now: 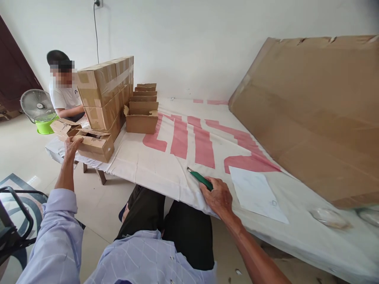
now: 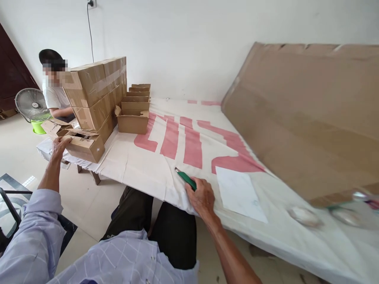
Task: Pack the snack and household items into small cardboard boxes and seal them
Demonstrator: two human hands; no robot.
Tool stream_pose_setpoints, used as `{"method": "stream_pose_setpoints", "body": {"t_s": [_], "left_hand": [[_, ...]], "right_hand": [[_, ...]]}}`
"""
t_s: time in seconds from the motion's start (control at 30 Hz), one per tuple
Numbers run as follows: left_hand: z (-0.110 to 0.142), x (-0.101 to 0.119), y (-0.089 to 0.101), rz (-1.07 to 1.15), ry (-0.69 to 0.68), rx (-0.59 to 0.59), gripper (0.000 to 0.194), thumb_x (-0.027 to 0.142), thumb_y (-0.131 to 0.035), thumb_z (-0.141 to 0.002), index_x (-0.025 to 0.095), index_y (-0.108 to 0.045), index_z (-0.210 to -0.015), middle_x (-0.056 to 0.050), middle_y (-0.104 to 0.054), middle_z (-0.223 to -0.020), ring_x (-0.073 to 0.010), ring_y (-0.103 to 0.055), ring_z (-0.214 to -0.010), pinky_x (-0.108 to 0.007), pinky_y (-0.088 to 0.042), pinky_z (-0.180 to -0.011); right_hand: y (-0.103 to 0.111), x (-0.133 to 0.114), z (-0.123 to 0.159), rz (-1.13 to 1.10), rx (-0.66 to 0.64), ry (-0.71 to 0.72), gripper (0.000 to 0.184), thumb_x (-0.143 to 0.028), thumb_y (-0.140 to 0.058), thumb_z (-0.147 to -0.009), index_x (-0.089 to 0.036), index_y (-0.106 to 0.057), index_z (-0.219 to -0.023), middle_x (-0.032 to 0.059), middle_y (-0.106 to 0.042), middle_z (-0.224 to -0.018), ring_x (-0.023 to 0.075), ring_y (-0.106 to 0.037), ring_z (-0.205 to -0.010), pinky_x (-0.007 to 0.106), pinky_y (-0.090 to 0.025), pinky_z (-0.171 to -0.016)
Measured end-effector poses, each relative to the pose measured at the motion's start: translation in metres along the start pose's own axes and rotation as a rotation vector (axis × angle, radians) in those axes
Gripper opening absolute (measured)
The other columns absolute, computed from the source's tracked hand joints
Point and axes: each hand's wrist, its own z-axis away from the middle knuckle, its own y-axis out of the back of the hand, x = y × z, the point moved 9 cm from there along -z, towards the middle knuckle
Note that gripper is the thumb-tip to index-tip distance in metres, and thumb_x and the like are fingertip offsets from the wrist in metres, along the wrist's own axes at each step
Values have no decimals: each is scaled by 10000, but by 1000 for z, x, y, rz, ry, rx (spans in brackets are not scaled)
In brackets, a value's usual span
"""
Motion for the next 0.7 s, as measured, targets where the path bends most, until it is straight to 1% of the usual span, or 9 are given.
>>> {"method": "stream_pose_setpoints", "body": {"t_s": [0.13, 0.23, 0.33, 0.37, 0.43, 0.5, 0.53, 0.6, 0.7], "left_hand": [[43, -3, -26, 72, 18, -117, 599, 542, -833, -679, 187, -666, -1132, -103, -713, -1066, -336, -701, -1061, -467, -596, -927], [86, 8, -59, 146, -36, -271, 617, 625, -842, -677, 214, -661, -1100, -87, -719, -1074, -309, -715, -1013, -421, -601, -857], [120, 26, -94, 201, -87, -436, 613, 664, -884, -643, 228, -665, -1014, -83, -743, -1050, -334, -730, -1028, -452, -604, -885], [127, 34, -104, 225, -111, -478, 619, 661, -899, -630, 235, -662, -1011, -91, -752, -1093, -352, -732, -1090, -469, -600, -931], [136, 53, -123, 321, -174, -566, 648, 640, -922, -617, 253, -645, -1058, -118, -737, -1294, -386, -691, -1289, -490, -577, -1037], [144, 72, -140, 447, -233, -679, 704, 617, -935, -629, 267, -618, -1152, -130, -666, -1483, -400, -613, -1437, -494, -558, -1099], [148, 81, -147, 498, -256, -737, 739, 606, -942, -639, 269, -605, -1203, -133, -645, -1520, -402, -597, -1458, -500, -556, -1111], [156, 95, -158, 538, -296, -823, 815, 583, -966, -641, 268, -582, -1288, -130, -660, -1492, -399, -609, -1436, -520, -545, -1135], [169, 109, -166, 506, -385, -886, 845, 574, -983, -647, 262, -583, -1323, -125, -671, -1449, -404, -603, -1443, -555, -485, -1205]], "right_hand": [[-1, -3, -5, -3, -23, -21, 357, -437, -546, -870, -229, -715, -1104, 160, -735, -1091, 363, -642, -1072, 533, -544, -1006], [3, -13, -11, 1, -31, -20, 353, -414, -562, -860, -218, -729, -1102, 170, -731, -1094, 371, -632, -1083, 548, -542, -1005], [14, -34, -20, -21, 1, 24, 334, -400, -587, -885, -212, -745, -1112, 188, -738, -1133, 382, -633, -1113, 567, -541, -1022], [17, -43, -23, -55, 10, 44, 325, -400, -595, -900, -215, -747, -1120, 189, -742, -1145, 382, -640, -1126, 568, -545, -1030], [20, -64, -30, -174, -5, 73, 327, -420, -609, -929, -224, -749, -1150, 182, -751, -1171, 370, -668, -1134, 556, -568, -1027], [18, -86, -36, -332, -66, 80, 383, -463, -618, -949, -228, -744, -1223, 176, -751, -1234, 351, -703, -1128, 531, -605, -981], [16, -97, -39, -407, -106, 81, 421, -482, -626, -955, -231, -736, -1274, 173, -744, -1286, 342, -715, -1137, 518, -620, -958], [13, -119, -42, -530, -183, 81, 482, -499, -650, -959, -253, -709, -1370, 161, -718, -1400, 330, -724, -1188, 500, -636, -944], [16, -146, -41, -661, -279, 100, 512, -480, -671, -968, -298, -678, -1447, 130, -693, -1492, 315, -711, -1277, 492, -636, -996]]}}
